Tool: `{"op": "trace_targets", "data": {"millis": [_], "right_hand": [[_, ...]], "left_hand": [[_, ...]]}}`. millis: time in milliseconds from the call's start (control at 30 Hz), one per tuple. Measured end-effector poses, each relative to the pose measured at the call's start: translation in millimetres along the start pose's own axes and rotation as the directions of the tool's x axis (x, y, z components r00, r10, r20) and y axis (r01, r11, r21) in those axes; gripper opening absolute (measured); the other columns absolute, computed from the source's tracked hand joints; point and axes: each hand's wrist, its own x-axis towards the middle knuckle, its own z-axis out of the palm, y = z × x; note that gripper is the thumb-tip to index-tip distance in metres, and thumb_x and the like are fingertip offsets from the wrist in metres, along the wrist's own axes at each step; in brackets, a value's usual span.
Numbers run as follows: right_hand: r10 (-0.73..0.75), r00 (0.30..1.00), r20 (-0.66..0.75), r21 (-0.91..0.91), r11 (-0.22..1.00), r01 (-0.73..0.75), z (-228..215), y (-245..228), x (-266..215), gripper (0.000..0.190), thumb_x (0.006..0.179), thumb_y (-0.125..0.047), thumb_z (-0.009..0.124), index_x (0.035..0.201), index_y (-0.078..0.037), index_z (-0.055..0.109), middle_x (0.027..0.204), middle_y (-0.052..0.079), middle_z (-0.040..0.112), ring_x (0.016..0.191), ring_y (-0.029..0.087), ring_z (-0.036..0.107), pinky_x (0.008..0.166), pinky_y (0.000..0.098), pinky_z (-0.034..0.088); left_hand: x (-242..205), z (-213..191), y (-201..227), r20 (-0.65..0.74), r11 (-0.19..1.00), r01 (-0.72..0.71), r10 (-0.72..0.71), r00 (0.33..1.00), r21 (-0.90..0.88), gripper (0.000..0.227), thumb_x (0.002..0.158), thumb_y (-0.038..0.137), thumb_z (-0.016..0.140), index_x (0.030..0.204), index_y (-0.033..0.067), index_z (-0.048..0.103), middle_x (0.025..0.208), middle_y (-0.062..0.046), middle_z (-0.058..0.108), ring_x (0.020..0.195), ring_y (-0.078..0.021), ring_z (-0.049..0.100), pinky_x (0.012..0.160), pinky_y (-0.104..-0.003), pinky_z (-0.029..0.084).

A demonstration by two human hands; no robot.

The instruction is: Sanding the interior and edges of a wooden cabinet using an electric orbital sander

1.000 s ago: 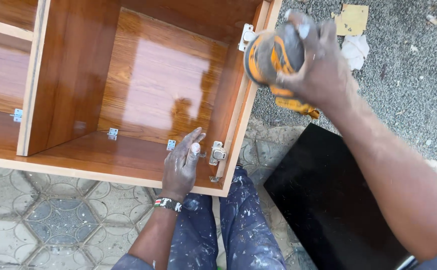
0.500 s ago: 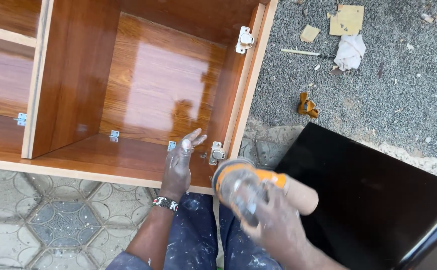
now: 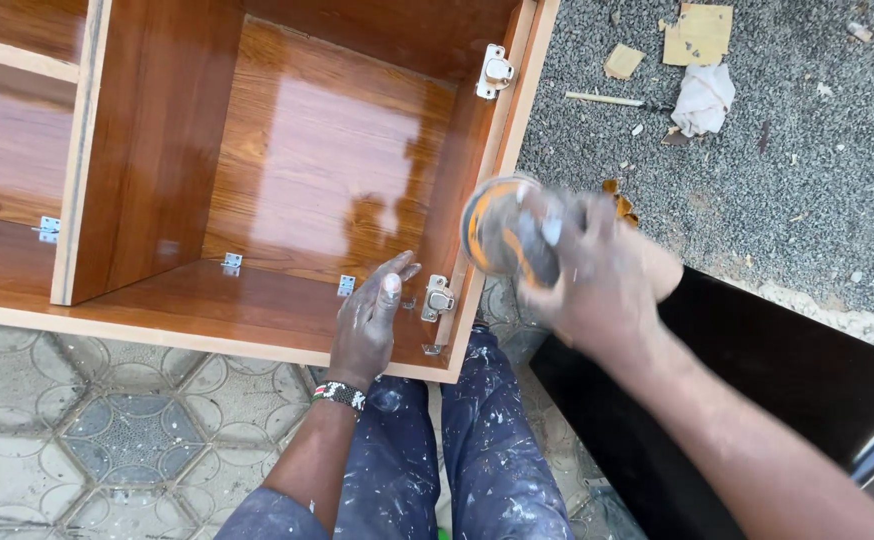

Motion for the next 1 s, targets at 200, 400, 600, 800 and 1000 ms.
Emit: {"op": "trace_targets", "data": {"millis": [200,400,600,800,1000], "right_hand": [[-0.076,0.895,0.44,0.185,0.983,-0.008,15.2,-61.0,-156.7,0.107,0.078,-0.047,0.104,0.175,-0.045,0.059,0.161,0.032,0.052,0.149,0.055,0.057,0.097,0.0662,0.071],[-0.01,0.979,0.202,0.165,0.986,-0.024,27.3,-38.0,-125.9,0.107,0.074,-0.037,0.102,0.174,-0.042,0.063,0.151,0.028,0.061,0.134,0.054,0.069,0.098,0.0656,0.068],[0.111,0.976,0.189,0.249,0.956,-0.157,-2.9,50.3,49.0,0.124,0.07,-0.04,0.112,0.178,-0.033,0.053,0.147,0.021,0.048,0.119,0.049,0.074,0.09,0.0625,0.069],[0.092,0.985,0.145,0.257,0.958,-0.127,-40.6,101.3,222.0,0.113,0.095,-0.034,0.103,0.186,-0.008,0.04,0.151,0.035,0.048,0.102,0.039,0.078,0.075,0.0498,0.077],[0.005,0.999,-0.051,0.39,0.921,0.016,-22.9,154.4,306.4,0.115,0.072,-0.013,0.098,0.179,-0.017,0.054,0.14,0.018,0.043,0.117,0.036,0.065,0.086,0.0452,0.071]], "left_hand": [[10.9,3.7,-23.7,-0.059,0.931,0.125,-0.154,0.986,-0.344,0.092,0.113,0.075,0.028,0.168,0.0122,0.068,0.159,-0.017,0.084,0.155,-0.03,0.076,0.119,-0.052,0.056],[19.7,7.2,-38.5,-0.053,0.821,0.276,-0.348,0.936,-0.5,0.098,0.107,0.079,0.032,0.171,0.0121,0.066,0.164,-0.017,0.081,0.161,-0.0307,0.072,0.126,-0.056,0.05],[53.4,59.9,-63.6,-0.057,0.727,0.267,-0.387,0.92,-0.633,0.086,0.109,0.074,0.04,0.168,0.0183,0.07,0.167,-0.015,0.079,0.16,-0.0278,0.072,0.127,-0.053,0.046],[107.7,88.6,-31.6,-0.103,0.859,-0.425,0.469,0.877,0.286,0.104,0.083,-0.028,0.036,0.177,0.011,0.06,0.181,-0.02,0.061,0.165,-0.0418,0.063,0.142,-0.057,0.048],[122.4,89.3,65.9,-0.053,0.814,0.404,-0.465,0.884,-0.419,0.091,0.11,0.072,0.041,0.168,0.0074,0.069,0.174,-0.017,0.072,0.166,-0.0231,0.066,0.142,-0.039,0.044]]}}
